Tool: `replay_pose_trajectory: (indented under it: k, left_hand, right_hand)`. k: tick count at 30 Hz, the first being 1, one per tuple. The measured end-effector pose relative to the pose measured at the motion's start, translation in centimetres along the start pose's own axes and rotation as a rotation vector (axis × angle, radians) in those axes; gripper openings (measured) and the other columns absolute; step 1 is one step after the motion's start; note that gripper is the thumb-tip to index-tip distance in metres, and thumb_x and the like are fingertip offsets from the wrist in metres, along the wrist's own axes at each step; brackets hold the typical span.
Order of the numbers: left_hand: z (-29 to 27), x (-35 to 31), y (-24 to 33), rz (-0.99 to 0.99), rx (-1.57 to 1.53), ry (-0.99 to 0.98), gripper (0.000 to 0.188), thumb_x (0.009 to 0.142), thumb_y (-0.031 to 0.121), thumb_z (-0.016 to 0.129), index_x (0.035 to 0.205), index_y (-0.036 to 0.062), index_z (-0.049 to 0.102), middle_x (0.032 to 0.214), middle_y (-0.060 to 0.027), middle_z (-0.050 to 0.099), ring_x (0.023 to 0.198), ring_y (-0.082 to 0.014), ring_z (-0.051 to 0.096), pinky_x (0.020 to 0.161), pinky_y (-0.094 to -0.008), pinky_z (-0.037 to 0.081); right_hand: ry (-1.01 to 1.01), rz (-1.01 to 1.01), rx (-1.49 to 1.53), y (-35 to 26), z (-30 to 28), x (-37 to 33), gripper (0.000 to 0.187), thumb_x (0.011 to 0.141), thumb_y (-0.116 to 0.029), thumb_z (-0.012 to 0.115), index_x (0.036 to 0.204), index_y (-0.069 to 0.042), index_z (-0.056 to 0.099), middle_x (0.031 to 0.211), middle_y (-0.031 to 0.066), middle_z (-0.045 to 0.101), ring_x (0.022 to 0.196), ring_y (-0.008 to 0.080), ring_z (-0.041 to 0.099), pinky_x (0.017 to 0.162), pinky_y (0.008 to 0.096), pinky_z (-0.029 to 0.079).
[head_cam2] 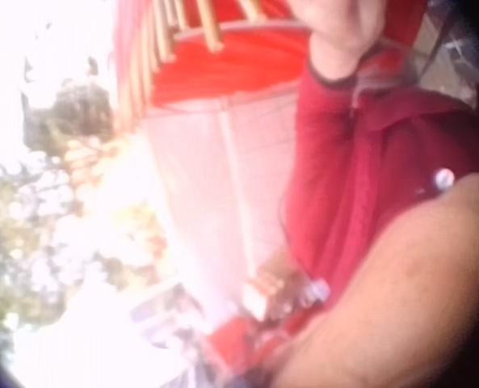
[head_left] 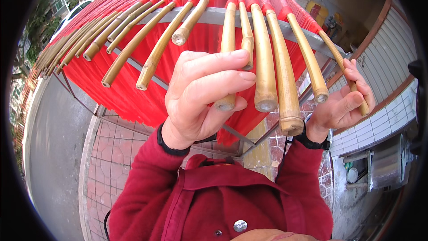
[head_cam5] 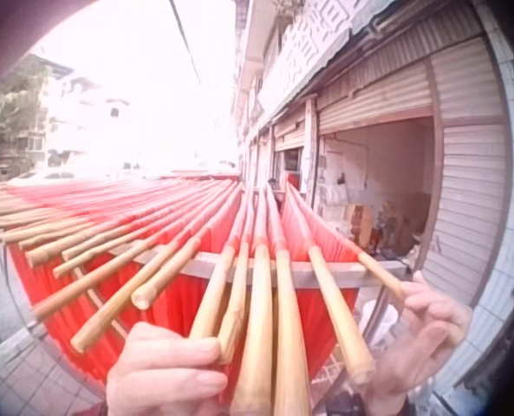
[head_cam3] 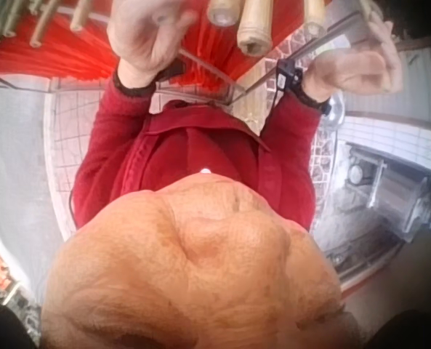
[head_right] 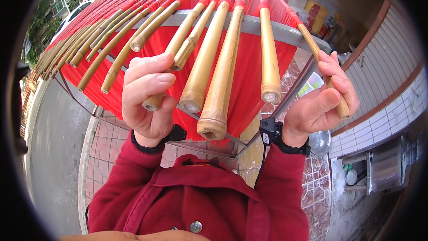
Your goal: The person attaches red fabric to a metal frame and then inserts bamboo ribs into the umbrella structure. They align and secure each rib one at a time, working around the circumference of the umbrella.
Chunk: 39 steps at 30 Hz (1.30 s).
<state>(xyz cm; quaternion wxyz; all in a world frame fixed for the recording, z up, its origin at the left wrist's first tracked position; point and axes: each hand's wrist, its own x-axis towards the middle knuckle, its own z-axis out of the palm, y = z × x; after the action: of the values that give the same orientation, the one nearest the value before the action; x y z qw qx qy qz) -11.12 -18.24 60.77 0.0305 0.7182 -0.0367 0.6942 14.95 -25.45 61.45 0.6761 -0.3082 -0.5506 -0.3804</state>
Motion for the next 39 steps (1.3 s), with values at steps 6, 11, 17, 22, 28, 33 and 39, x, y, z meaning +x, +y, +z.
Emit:
replay_pose_trajectory:
  k: [6,11,17,22,28,33,39]
  left_hand:
    - [-1.1,0.0,-0.3,0.04,0.12,-0.044,0.032,0.083,0.018,0.081,0.112,0.0087,0.074,0.124,-0.0113,0.072,0.1,-0.0253,0.063,0.087,-0.0358,0.05]
    - [-0.4,0.3,-0.9,0.045,0.053,-0.01,0.035,0.082,0.02,0.083,0.113,0.0074,0.074,0.123,-0.0112,0.072,0.11,-0.0293,0.064,0.097,-0.0395,0.051]
    - [0.1,0.6,-1.3,0.04,-0.04,-0.022,0.041,0.082,0.028,0.084,0.114,0.0056,0.073,0.12,-0.0125,0.073,0.114,-0.0333,0.067,0.098,-0.0412,0.054]
    - [-0.2,0.8,-1.4,0.037,-0.047,-0.046,0.041,0.081,0.029,0.084,0.114,0.0059,0.073,0.122,-0.0126,0.072,0.114,-0.033,0.066,0.098,-0.0413,0.054]
    - [0.1,0.9,-1.4,0.018,-0.059,-0.033,0.038,0.082,0.027,0.084,0.112,0.0065,0.072,0.122,-0.0129,0.072,0.114,-0.0333,0.066,0.097,-0.0416,0.055]
    - [0.5,0.9,-1.4,0.004,-0.089,-0.009,0.031,0.083,0.02,0.084,0.109,0.0071,0.073,0.121,-0.0126,0.072,0.113,-0.0323,0.067,0.097,-0.0412,0.055]
    - [0.2,0.6,-2.0,-0.009,-0.112,-0.011,0.028,0.078,0.002,0.079,0.105,0.0051,0.074,0.117,-0.0123,0.073,0.11,-0.0314,0.068,0.095,-0.0396,0.055]
  right_hand:
    - [0.236,0.341,0.193,-1.8,0.6,-4.4,0.03,0.11,-0.029,0.05,0.131,-0.008,0.047,0.129,0.0164,0.058,0.124,0.0294,0.061,0.103,0.0456,0.055]
    - [0.025,0.17,0.253,-4.7,2.8,-6.7,0.045,0.104,-0.025,0.063,0.14,-0.006,0.043,0.14,0.0202,0.054,0.128,0.0322,0.059,0.103,0.0427,0.055]
    - [-0.307,-0.088,-0.088,-5.6,3.0,-1.2,0.046,0.108,-0.042,0.051,0.135,-0.004,0.05,0.131,0.0219,0.064,0.123,0.0361,0.064,0.109,0.05,0.049]
    - [-0.176,-0.071,0.033,-5.5,4.4,-1.1,0.04,0.11,-0.04,0.048,0.123,-0.003,0.056,0.117,0.0203,0.071,0.115,0.0362,0.068,0.106,0.0502,0.051]
    - [-0.026,-0.018,0.02,-4.3,3.7,-1.3,0.043,0.111,-0.042,0.041,0.123,-0.002,0.052,0.119,0.0232,0.069,0.113,0.0349,0.07,0.105,0.0512,0.054]
    - [0.035,0.039,0.019,-4.0,3.1,-1.6,0.042,0.111,-0.041,0.042,0.125,-0.002,0.05,0.124,0.0238,0.067,0.116,0.0366,0.068,0.107,0.0504,0.053]
    - [0.193,-0.006,0.021,-5.3,2.9,-3.8,0.039,0.109,-0.035,0.052,0.136,-0.008,0.049,0.137,0.0226,0.06,0.125,0.0374,0.062,0.11,0.0494,0.05]
